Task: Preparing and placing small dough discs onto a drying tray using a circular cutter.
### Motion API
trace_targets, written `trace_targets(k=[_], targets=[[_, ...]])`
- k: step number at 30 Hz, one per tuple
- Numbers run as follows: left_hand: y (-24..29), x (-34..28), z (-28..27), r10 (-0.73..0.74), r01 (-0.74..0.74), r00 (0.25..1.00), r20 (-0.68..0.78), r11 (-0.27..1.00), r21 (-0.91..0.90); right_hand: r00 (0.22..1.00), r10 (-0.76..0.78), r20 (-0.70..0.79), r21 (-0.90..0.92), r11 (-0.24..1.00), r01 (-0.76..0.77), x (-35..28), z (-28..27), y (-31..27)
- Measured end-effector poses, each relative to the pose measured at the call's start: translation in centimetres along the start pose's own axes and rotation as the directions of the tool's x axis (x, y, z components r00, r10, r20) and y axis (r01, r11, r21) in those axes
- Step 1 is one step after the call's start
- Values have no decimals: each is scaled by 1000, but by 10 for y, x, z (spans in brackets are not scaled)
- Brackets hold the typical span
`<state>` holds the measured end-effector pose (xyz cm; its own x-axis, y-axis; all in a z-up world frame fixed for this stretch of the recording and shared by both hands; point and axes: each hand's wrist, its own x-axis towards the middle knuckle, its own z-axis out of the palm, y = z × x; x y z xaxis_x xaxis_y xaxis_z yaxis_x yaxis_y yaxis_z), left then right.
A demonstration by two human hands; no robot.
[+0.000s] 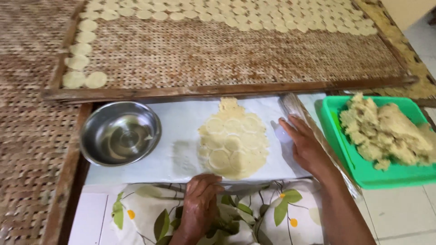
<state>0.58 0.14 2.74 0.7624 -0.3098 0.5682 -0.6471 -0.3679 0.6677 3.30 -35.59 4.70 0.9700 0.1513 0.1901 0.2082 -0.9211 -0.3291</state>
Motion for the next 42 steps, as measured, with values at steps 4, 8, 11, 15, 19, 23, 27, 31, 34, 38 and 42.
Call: trace_targets(k=[4,8,11,15,19,23,27,31,34,38,42], targets=[[-3,17,-17,-172,173,985,12,976,-129,985,-21,-170,-35,999,15,14,-12,-23],[-35,44,-27,-53,69,995,-90,981,183,966,28,-258,-69,996,-47,21,-10,-37],[-34,77,-38,41,-16,999,-36,860,510,962,-2,-275,-51,999,-13,16,16,-21],[-64,93,-11,32,-15,999,-18,805,593,948,-48,-315,-109,994,14,14,29,-14],[-74,113,-2,-281,65,930,239,762,644,909,-4,-416,-81,996,-33,11,22,-24],[-88,126,7,-341,-8,881,329,683,730,886,-41,-463,-203,977,-61,7,37,-7],[-95,137,17,-343,-56,857,384,679,732,884,-34,-467,-161,986,-47,5,41,-4],[-106,142,30,-270,-131,881,388,650,749,908,45,-416,-133,985,-110,3,47,2],[-107,142,31,-300,-135,864,404,636,760,917,70,-394,-135,982,-133,2,51,6],[-111,137,31,-356,-162,822,444,601,783,922,73,-381,-153,978,-141,0,53,11],[-98,137,22,-376,-193,793,478,590,784,921,84,-380,-137,980,-146,0,54,11]])
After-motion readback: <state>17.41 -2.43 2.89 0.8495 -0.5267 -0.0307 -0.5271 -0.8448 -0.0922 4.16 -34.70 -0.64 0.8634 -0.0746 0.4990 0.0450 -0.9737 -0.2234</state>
